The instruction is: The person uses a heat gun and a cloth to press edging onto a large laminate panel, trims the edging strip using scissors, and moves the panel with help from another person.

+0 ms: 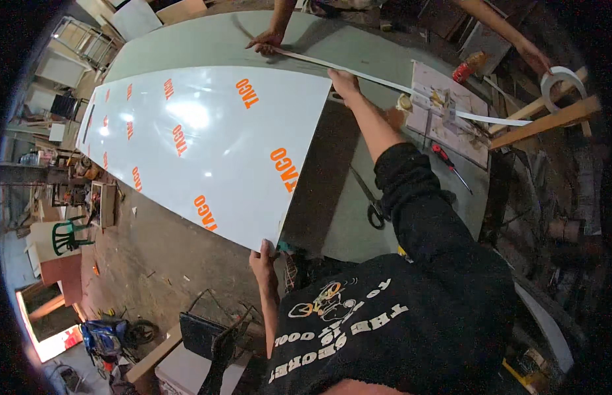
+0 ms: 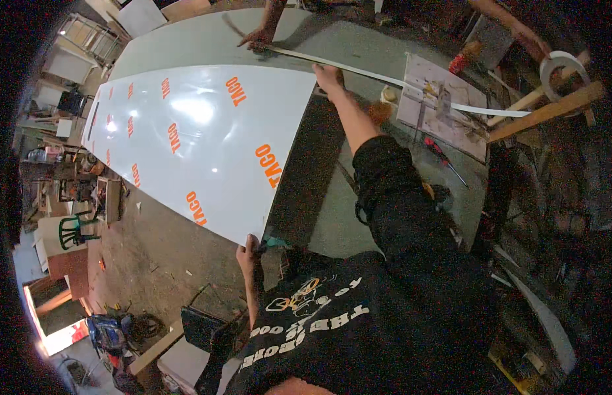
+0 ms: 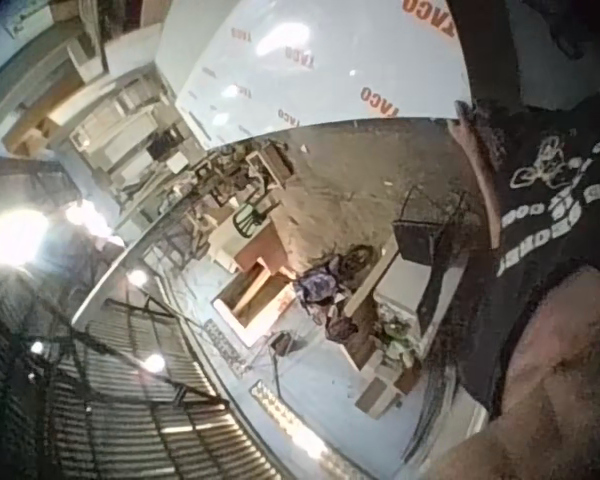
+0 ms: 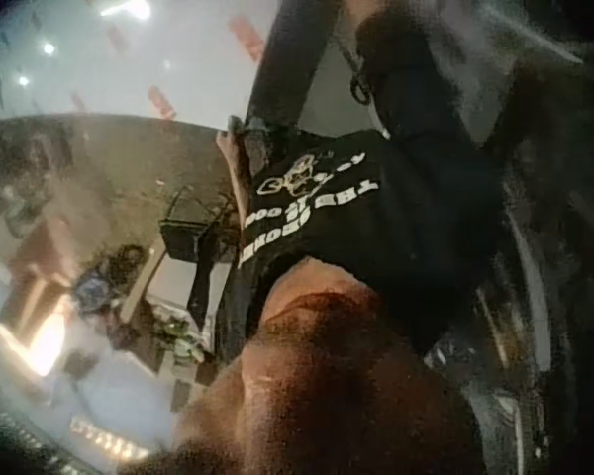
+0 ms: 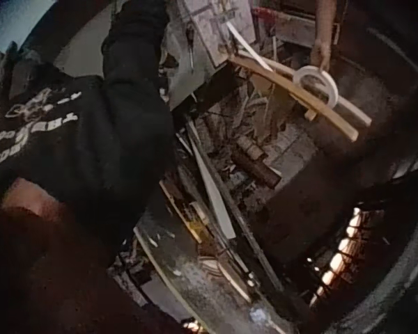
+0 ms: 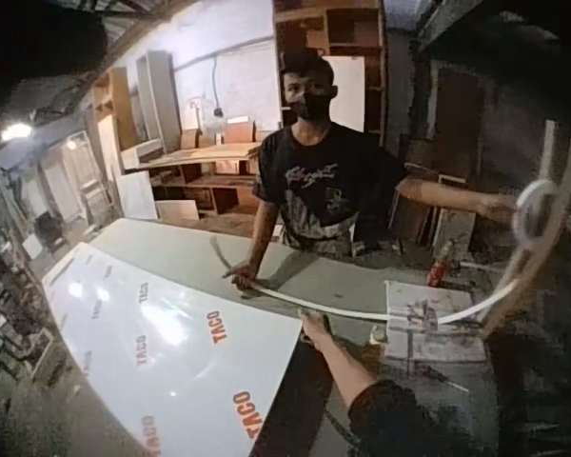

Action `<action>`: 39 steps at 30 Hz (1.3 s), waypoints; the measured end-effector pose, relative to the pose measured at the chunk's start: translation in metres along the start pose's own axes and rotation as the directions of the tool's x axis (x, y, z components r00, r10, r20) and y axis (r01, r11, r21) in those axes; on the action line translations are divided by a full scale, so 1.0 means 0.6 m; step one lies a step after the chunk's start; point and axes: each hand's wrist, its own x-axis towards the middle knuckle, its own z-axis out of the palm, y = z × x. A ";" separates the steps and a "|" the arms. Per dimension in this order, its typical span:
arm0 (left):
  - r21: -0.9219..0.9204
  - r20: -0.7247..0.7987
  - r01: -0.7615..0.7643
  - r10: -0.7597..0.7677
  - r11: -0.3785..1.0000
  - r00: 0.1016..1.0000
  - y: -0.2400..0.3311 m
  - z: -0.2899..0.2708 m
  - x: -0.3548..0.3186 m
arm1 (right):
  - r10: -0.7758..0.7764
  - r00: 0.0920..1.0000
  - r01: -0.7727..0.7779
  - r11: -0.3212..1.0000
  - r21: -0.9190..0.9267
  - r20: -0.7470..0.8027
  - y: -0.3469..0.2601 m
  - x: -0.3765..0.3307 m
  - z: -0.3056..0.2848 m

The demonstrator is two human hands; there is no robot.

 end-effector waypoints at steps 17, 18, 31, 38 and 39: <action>-0.012 0.034 -0.013 0.013 1.000 0.999 0.009 -0.015 0.001 | 0.322 0.943 -0.276 0.897 0.345 -0.084 -0.017 -0.112 0.058; -0.008 0.046 0.015 -0.014 1.000 0.999 0.000 -0.022 0.006 | 0.226 0.970 -0.166 0.887 0.430 -0.093 0.004 -0.125 0.080; -0.013 0.179 0.043 -0.040 0.999 0.983 -0.025 -0.055 0.018 | -0.109 0.974 0.063 0.973 0.224 0.199 0.030 -0.550 0.156; 0.029 0.237 -0.017 0.009 0.999 0.972 0.004 -0.057 0.018 | -0.109 0.967 0.013 0.924 0.383 0.228 0.046 -0.582 0.174; 0.029 0.237 -0.013 0.006 0.999 0.971 0.000 -0.069 0.023 | -0.106 0.968 0.011 0.925 0.381 0.228 0.051 -0.589 0.176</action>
